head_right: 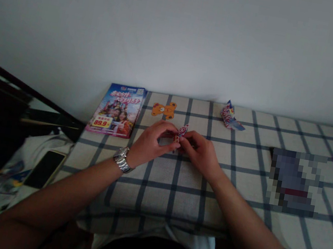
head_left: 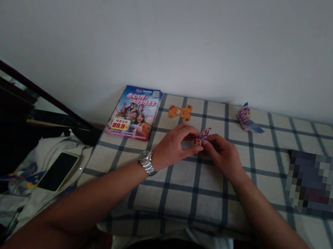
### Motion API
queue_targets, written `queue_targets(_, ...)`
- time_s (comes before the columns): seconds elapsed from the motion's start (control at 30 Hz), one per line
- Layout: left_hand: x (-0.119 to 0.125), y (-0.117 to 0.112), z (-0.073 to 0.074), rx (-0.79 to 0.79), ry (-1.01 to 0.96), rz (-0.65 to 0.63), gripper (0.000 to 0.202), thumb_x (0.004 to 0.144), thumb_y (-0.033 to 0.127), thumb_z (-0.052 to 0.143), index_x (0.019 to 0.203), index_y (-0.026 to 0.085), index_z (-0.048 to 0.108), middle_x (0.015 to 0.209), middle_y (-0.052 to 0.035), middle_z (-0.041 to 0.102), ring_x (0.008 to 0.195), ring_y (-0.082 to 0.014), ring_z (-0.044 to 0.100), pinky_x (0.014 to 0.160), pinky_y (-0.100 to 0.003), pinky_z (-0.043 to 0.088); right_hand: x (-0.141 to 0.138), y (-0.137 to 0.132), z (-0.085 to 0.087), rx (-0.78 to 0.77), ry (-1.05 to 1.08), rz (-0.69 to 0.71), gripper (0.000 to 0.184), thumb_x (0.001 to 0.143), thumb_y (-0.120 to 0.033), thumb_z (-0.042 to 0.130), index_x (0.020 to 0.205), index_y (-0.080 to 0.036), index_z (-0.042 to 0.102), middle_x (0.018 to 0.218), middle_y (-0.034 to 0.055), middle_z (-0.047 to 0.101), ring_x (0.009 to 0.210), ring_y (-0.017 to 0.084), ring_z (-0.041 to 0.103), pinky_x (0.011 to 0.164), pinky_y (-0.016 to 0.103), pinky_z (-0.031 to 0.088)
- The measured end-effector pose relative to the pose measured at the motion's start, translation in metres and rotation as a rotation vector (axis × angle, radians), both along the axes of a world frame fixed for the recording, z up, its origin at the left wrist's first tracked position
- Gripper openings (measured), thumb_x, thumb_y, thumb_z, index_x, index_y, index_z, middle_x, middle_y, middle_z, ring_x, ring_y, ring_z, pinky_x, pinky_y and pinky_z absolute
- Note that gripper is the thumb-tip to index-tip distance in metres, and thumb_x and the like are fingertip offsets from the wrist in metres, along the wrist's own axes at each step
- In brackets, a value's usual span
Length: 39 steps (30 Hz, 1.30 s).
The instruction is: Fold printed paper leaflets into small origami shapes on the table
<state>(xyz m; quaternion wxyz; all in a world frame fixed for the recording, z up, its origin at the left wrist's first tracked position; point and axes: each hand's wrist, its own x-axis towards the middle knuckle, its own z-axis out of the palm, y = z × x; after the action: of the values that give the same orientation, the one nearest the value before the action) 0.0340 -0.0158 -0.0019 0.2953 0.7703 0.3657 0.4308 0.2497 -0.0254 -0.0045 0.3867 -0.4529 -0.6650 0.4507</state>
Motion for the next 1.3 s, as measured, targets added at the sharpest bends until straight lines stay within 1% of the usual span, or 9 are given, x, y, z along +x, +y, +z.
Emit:
queue_targets(0.1,0.0004,-0.0002,-0.0018,-0.049,-0.054,-0.016,0.027,0.092,0.033,0.078,0.112,0.019,0.066,0.111,-0.0081,0.068,0.102,-0.0195,0.070,0.092,-0.036,0.064,0.0005,0.0002,-0.0009,-0.017,0.039,0.016,0.028,0.096,-0.052,0.070,0.104,-0.025,0.069,0.092,0.0028,0.078,0.076,0.021,0.077,0.071,0.034,0.066)
queue_targets(0.23,0.0018,-0.0013,-0.0028,-0.125,-0.136,-0.036,0.031,0.091,0.032,0.079,0.115,0.019,0.064,0.115,-0.0094,0.069,0.105,-0.0203,0.071,0.097,-0.038,0.063,0.0010,0.0008,-0.0009,-0.051,0.119,0.022,0.026,0.094,-0.049,0.075,0.107,-0.027,0.069,0.096,0.0029,0.079,0.080,0.021,0.077,0.074,0.035,0.067)
queue_targets(0.4,0.0026,-0.0020,-0.0034,-0.196,-0.206,-0.079,0.038,0.091,0.032,0.079,0.123,0.019,0.063,0.122,-0.0117,0.069,0.108,-0.0213,0.073,0.100,-0.040,0.063,-0.0002,0.0014,0.0010,-0.115,0.199,0.010,0.033,0.091,-0.047,0.078,0.116,-0.028,0.068,0.099,0.0032,0.078,0.078,0.020,0.076,0.073,0.035,0.068)
queue_targets(0.6,0.0019,-0.0016,-0.0034,-0.229,-0.259,-0.131,0.045,0.091,0.032,0.080,0.130,0.020,0.062,0.129,-0.0135,0.068,0.114,-0.0238,0.072,0.103,-0.043,0.062,-0.0008,0.0016,0.0027,-0.142,0.241,0.032,0.035,0.090,-0.046,0.080,0.118,-0.027,0.070,0.103,0.0042,0.078,0.086,0.021,0.077,0.076,0.035,0.069)
queue_targets(0.83,0.0020,-0.0023,-0.0017,-0.262,-0.286,-0.157,0.046,0.091,0.032,0.080,0.133,0.021,0.062,0.131,-0.0135,0.068,0.117,-0.0239,0.072,0.103,-0.040,0.062,-0.0006,0.0020,0.0024,-0.161,0.257,0.053,0.035,0.091,-0.045,0.079,0.120,-0.028,0.067,0.098,0.0027,0.077,0.084,0.019,0.076,0.074,0.033,0.068)
queue_targets(1.03,0.0010,-0.0022,-0.0024,-0.312,-0.312,-0.183,0.045,0.094,0.034,0.077,0.133,0.020,0.061,0.132,-0.0141,0.067,0.119,-0.0239,0.071,0.103,-0.040,0.061,-0.0006,0.0011,0.0035,-0.172,0.253,0.057,0.037,0.091,-0.048,0.078,0.121,-0.028,0.066,0.098,0.0034,0.078,0.084,0.021,0.076,0.074,0.036,0.069)
queue_targets(1.2,-0.0006,-0.0014,-0.0016,-0.308,-0.303,-0.185,0.040,0.097,0.037,0.072,0.132,0.020,0.061,0.132,-0.0141,0.067,0.119,-0.0244,0.070,0.102,-0.040,0.061,-0.0003,0.0006,0.0049,-0.158,0.263,0.056,0.034,0.093,-0.047,0.076,0.120,-0.027,0.067,0.099,0.0034,0.078,0.083,0.019,0.076,0.073,0.034,0.068)
queue_targets(1.3,-0.0014,0.0003,-0.0037,-0.310,-0.317,-0.183,0.039,0.099,0.037,0.070,0.133,0.021,0.060,0.133,-0.0132,0.067,0.120,-0.0240,0.069,0.102,-0.039,0.061,-0.0003,0.0008,0.0047,-0.143,0.274,0.054,0.036,0.093,-0.047,0.076,0.120,-0.026,0.066,0.100,0.0041,0.078,0.082,0.019,0.076,0.071,0.033,0.068)
